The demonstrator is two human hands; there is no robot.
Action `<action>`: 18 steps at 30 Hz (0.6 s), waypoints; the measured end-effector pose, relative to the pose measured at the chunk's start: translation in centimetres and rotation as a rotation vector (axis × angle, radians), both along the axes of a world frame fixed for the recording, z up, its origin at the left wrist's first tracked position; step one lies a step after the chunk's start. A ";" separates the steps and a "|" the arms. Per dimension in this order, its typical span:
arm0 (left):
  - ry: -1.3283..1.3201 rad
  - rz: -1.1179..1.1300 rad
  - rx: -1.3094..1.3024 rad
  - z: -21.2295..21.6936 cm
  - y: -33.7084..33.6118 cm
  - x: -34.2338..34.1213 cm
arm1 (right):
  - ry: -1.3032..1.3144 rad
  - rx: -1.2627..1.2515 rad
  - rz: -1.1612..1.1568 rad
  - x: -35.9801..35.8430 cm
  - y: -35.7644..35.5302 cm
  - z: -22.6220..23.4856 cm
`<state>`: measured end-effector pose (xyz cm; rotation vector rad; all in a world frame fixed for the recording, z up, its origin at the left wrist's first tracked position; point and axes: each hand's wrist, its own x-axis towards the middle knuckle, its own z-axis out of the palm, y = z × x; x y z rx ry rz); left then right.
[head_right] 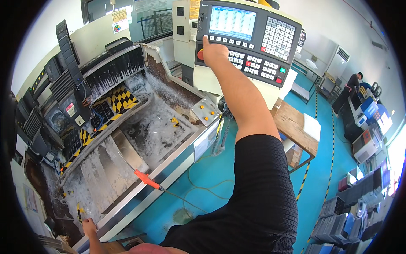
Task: Operating a CNC machine to process parts, including panel interaction and manual component placement.
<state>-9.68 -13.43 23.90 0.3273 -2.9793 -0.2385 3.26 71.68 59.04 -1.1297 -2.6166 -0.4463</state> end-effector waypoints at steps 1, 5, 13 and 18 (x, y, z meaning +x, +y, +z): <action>0.001 0.005 0.011 0.0 0.2 0.0 | 0.025 -0.015 -0.006 0.2 0.5 0.0; 0.031 -0.002 0.026 0.1 0.2 0.1 | 0.068 -0.048 -0.022 -0.2 1.0 0.0; -0.024 -0.006 0.055 1.1 0.8 0.3 | 0.081 -0.049 -0.039 0.2 0.2 -0.5; -0.032 0.003 0.029 1.2 0.0 0.9 | 0.099 -0.105 -0.078 1.0 -1.4 -0.4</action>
